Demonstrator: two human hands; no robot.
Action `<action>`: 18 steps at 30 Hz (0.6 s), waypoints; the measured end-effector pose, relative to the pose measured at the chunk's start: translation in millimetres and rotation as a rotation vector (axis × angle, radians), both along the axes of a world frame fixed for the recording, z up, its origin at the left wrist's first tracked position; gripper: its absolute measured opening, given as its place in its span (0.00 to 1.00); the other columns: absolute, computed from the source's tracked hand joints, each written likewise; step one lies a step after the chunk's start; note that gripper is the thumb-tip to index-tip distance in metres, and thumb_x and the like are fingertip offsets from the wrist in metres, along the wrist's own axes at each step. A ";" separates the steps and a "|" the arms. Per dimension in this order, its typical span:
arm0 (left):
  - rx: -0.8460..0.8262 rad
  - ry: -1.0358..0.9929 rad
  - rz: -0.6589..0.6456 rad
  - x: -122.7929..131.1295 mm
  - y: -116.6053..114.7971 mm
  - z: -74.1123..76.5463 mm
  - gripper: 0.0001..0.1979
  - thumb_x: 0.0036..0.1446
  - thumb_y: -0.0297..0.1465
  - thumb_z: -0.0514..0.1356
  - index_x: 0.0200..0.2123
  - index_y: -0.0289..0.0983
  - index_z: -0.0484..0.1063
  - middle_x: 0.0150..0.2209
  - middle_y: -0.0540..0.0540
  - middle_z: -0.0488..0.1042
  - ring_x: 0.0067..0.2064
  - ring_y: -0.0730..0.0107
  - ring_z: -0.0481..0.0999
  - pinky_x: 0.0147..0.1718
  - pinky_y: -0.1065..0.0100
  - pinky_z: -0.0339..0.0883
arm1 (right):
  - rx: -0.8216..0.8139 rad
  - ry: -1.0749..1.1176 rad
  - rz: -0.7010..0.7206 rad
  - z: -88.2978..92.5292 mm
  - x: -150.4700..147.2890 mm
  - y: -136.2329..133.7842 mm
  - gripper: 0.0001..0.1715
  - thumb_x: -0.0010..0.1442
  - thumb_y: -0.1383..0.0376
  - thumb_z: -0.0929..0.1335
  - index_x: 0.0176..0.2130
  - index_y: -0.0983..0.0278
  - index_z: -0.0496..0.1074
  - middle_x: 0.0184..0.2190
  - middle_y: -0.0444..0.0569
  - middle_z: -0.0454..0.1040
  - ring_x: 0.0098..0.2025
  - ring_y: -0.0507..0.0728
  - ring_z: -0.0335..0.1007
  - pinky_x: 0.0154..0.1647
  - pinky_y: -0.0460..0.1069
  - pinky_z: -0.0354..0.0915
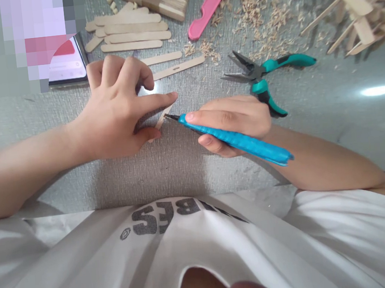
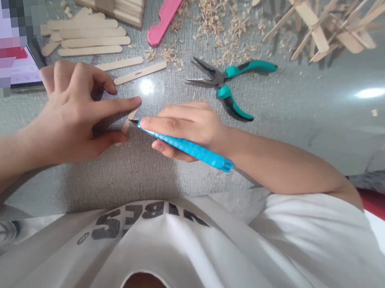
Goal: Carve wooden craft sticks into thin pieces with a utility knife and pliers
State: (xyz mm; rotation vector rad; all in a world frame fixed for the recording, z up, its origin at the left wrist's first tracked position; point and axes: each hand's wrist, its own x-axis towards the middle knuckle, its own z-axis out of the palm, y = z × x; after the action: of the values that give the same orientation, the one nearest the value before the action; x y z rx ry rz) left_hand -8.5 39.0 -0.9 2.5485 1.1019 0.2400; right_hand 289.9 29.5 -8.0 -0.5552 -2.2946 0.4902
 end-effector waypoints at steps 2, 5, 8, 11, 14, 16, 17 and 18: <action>-0.007 0.012 0.010 1.6 -1.4 1.7 0.26 0.70 0.48 0.60 0.69 0.59 0.71 0.61 0.40 0.64 0.62 0.35 0.63 0.56 0.29 0.58 | -0.001 0.003 -0.005 0.2 -0.6 -0.2 0.16 0.77 0.58 0.67 0.60 0.59 0.75 0.37 0.44 0.83 0.31 0.52 0.80 0.31 0.47 0.76; 0.001 0.027 0.006 2.2 -2.2 3.1 0.26 0.70 0.48 0.60 0.70 0.59 0.70 0.61 0.40 0.64 0.62 0.36 0.63 0.56 0.29 0.59 | 0.009 0.006 0.008 1.3 -0.8 0.4 0.15 0.78 0.59 0.67 0.57 0.63 0.75 0.37 0.45 0.82 0.31 0.52 0.79 0.31 0.47 0.76; -0.016 0.020 0.011 1.9 -1.9 4.0 0.27 0.70 0.48 0.60 0.70 0.59 0.70 0.62 0.40 0.64 0.63 0.36 0.63 0.57 0.29 0.58 | 0.008 0.005 0.015 2.0 -0.5 1.1 0.16 0.78 0.59 0.67 0.57 0.65 0.76 0.37 0.46 0.82 0.31 0.52 0.79 0.32 0.47 0.75; -0.034 0.026 0.017 2.1 -1.5 5.6 0.26 0.70 0.48 0.59 0.70 0.59 0.71 0.62 0.40 0.64 0.63 0.35 0.63 0.57 0.28 0.58 | 0.005 0.009 0.015 1.6 -0.5 0.6 0.16 0.78 0.59 0.66 0.57 0.66 0.76 0.37 0.46 0.82 0.32 0.52 0.79 0.32 0.47 0.76; -0.044 0.026 0.004 1.6 -0.5 5.6 0.26 0.71 0.48 0.58 0.69 0.59 0.71 0.62 0.40 0.64 0.63 0.36 0.63 0.57 0.28 0.58 | 0.001 0.014 -0.012 0.3 -1.5 -1.3 0.16 0.79 0.58 0.65 0.58 0.63 0.75 0.37 0.44 0.82 0.32 0.51 0.79 0.32 0.47 0.76; -0.029 0.019 -0.004 0.1 0.7 3.5 0.26 0.71 0.48 0.59 0.70 0.59 0.70 0.62 0.40 0.64 0.62 0.36 0.63 0.56 0.28 0.58 | -0.006 0.008 -0.036 -0.6 -2.2 -2.3 0.16 0.79 0.57 0.65 0.58 0.61 0.74 0.37 0.43 0.83 0.32 0.51 0.80 0.32 0.47 0.77; -0.009 0.008 -0.015 -0.8 1.4 2.0 0.27 0.70 0.49 0.59 0.70 0.59 0.70 0.61 0.40 0.63 0.62 0.35 0.64 0.55 0.28 0.59 | -0.005 0.003 -0.044 -0.9 -2.4 -2.5 0.16 0.80 0.56 0.65 0.58 0.60 0.74 0.37 0.43 0.83 0.31 0.51 0.80 0.32 0.47 0.77; 0.007 0.001 -0.026 -1.8 2.1 0.4 0.27 0.70 0.49 0.59 0.70 0.59 0.69 0.61 0.40 0.63 0.61 0.35 0.64 0.54 0.28 0.59 | -0.002 -0.006 -0.047 -1.1 -2.4 -2.3 0.16 0.80 0.56 0.64 0.58 0.59 0.74 0.37 0.43 0.83 0.31 0.51 0.81 0.32 0.47 0.78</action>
State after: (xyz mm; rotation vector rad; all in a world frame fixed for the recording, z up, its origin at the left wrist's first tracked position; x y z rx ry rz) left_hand -10.4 41.1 -0.5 2.5676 1.0698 0.2371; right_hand 287.5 27.2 -9.0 -0.6108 -2.2813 0.4693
